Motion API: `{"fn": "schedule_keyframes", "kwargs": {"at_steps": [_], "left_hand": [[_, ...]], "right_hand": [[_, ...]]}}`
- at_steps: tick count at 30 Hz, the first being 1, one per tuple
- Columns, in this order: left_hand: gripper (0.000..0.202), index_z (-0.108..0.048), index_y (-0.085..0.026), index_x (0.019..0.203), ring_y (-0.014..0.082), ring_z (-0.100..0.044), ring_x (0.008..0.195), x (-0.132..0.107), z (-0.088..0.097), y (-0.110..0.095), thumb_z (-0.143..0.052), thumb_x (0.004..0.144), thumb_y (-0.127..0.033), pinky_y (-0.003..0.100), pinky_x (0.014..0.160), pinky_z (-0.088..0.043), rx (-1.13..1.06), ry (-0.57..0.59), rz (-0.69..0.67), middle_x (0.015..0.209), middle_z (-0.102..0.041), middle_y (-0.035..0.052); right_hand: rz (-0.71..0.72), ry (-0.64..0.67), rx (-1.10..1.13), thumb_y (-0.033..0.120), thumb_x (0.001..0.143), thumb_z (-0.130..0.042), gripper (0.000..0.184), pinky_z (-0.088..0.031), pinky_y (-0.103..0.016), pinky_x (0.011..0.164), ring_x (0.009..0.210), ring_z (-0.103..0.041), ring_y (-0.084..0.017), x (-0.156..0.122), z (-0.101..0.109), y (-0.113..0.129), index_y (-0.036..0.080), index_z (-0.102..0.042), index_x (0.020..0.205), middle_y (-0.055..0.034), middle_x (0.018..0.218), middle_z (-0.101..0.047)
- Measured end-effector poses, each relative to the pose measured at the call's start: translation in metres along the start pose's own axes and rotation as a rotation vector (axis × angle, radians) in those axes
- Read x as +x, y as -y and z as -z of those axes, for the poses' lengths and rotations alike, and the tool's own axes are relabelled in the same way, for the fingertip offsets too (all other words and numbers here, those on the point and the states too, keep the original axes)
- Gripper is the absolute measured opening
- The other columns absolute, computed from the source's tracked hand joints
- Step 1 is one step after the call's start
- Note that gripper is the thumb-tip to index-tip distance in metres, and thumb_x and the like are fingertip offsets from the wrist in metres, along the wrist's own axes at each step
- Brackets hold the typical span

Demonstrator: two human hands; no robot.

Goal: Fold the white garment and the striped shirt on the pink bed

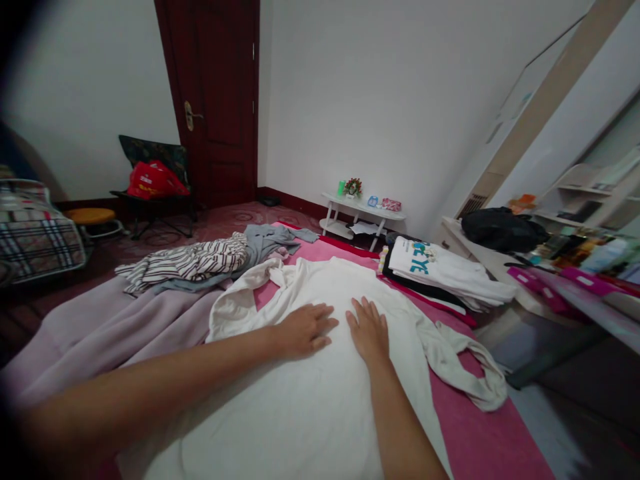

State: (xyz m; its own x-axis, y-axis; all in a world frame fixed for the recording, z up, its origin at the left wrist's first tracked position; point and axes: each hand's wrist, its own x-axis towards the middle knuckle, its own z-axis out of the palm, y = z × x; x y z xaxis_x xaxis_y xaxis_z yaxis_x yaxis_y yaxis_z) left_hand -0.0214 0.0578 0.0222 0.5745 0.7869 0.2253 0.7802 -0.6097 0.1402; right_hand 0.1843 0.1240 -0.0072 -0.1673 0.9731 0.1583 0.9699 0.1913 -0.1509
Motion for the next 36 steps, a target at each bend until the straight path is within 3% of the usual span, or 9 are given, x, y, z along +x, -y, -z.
{"fn": "schedule_keyframes", "kwargs": {"at_steps": [3, 9, 14, 19, 25, 28, 31, 33, 36], "left_hand": [[0.054, -0.041, -0.023, 0.135, 0.0258, -0.049, 0.12, -0.013, 0.036, 0.023, -0.053, 0.083, -0.03, 0.036, 0.09, -0.046, 0.119, 0.046, 0.056, 0.146, -0.035, 0.0116], [0.071, -0.038, -0.02, 0.137, 0.0322, -0.053, 0.108, -0.055, 0.092, 0.067, -0.063, 0.071, -0.022, 0.041, 0.083, -0.047, 0.454, 0.027, 0.387, 0.123, -0.053, 0.0164], [0.04, -0.062, -0.017, 0.113, 0.0284, -0.061, 0.098, -0.057, 0.112, 0.089, -0.055, 0.074, -0.012, 0.038, 0.083, -0.047, 0.36, 0.171, 0.622, 0.1, -0.067, 0.0137], [0.033, -0.067, -0.021, 0.106, 0.0282, -0.062, 0.101, -0.026, 0.16, 0.122, -0.046, 0.081, -0.025, 0.034, 0.078, -0.05, 0.291, -0.046, 0.816, 0.108, -0.066, 0.0118], [0.031, -0.072, -0.021, 0.098, 0.0323, -0.063, 0.096, 0.009, 0.202, 0.155, -0.057, 0.071, -0.02, 0.039, 0.078, -0.05, 0.198, -0.451, 1.001, 0.101, -0.068, 0.0126], [0.031, -0.072, -0.019, 0.098, 0.0291, -0.063, 0.095, 0.037, 0.205, 0.15, -0.052, 0.075, -0.015, 0.038, 0.08, -0.049, 0.104, -0.681, 0.881, 0.101, -0.068, 0.0122], [0.036, -0.068, -0.015, 0.101, 0.0201, -0.061, 0.096, 0.072, 0.198, 0.116, -0.041, 0.079, -0.007, 0.033, 0.088, -0.045, -0.022, -0.916, 0.487, 0.101, -0.067, 0.01], [0.037, -0.066, -0.014, 0.104, 0.0183, -0.058, 0.101, 0.087, 0.188, 0.079, -0.041, 0.079, -0.004, 0.033, 0.092, -0.044, -0.084, -0.894, 0.16, 0.107, -0.064, 0.01], [0.044, -0.056, -0.021, 0.123, 0.022, -0.048, 0.118, 0.08, 0.166, 0.019, -0.048, 0.081, -0.01, 0.039, 0.1, -0.039, -0.109, -0.562, -0.229, 0.127, -0.053, 0.01]], "right_hand": [[0.002, -0.038, 0.062, 0.043, 0.094, -0.032, 0.048, -0.02, -0.049, 0.111, 0.139, -0.024, -0.023, -0.001, -0.001, -0.001, 0.027, -0.043, 0.138, -0.0024, 0.15, -0.033], [0.076, -0.173, 0.17, 0.038, 0.09, -0.04, 0.043, -0.028, -0.046, 0.108, 0.131, -0.039, -0.025, 0.001, -0.008, -0.011, 0.019, -0.058, 0.124, -0.0085, 0.139, -0.048], [0.122, -0.298, 0.446, 0.041, 0.083, -0.046, 0.041, -0.038, -0.041, 0.102, 0.114, -0.055, -0.025, 0.003, -0.01, -0.019, 0.015, -0.068, 0.105, -0.0126, 0.12, -0.063], [-0.096, -0.535, 0.902, 0.048, 0.084, -0.047, 0.04, -0.052, -0.035, 0.075, 0.079, -0.067, -0.021, -0.005, 0.001, -0.016, 0.016, -0.064, 0.101, -0.0091, 0.095, -0.069], [-0.184, -0.736, 1.028, 0.05, 0.088, -0.043, 0.041, -0.043, -0.022, 0.047, 0.053, -0.061, -0.012, -0.013, 0.015, -0.011, 0.017, -0.056, 0.108, -0.0048, 0.09, -0.066], [-0.193, -0.743, 1.049, 0.049, 0.088, -0.042, 0.04, -0.041, -0.02, 0.044, 0.051, -0.06, -0.011, -0.014, 0.018, -0.01, 0.018, -0.054, 0.109, -0.0038, 0.089, -0.065], [-0.199, -0.775, 1.06, 0.049, 0.089, -0.04, 0.039, -0.041, -0.019, 0.043, 0.049, -0.059, -0.01, -0.015, 0.021, -0.01, 0.018, -0.052, 0.11, -0.0035, 0.088, -0.064], [-0.204, -0.838, 1.062, 0.048, 0.09, -0.037, 0.039, -0.04, -0.019, 0.043, 0.049, -0.058, -0.009, -0.016, 0.024, -0.011, 0.019, -0.051, 0.112, -0.0035, 0.09, -0.063], [-0.236, -0.976, 1.051, 0.046, 0.091, -0.033, 0.039, -0.04, -0.02, 0.043, 0.051, -0.056, -0.009, -0.018, 0.029, -0.015, 0.019, -0.048, 0.115, -0.0046, 0.094, -0.061]]}}
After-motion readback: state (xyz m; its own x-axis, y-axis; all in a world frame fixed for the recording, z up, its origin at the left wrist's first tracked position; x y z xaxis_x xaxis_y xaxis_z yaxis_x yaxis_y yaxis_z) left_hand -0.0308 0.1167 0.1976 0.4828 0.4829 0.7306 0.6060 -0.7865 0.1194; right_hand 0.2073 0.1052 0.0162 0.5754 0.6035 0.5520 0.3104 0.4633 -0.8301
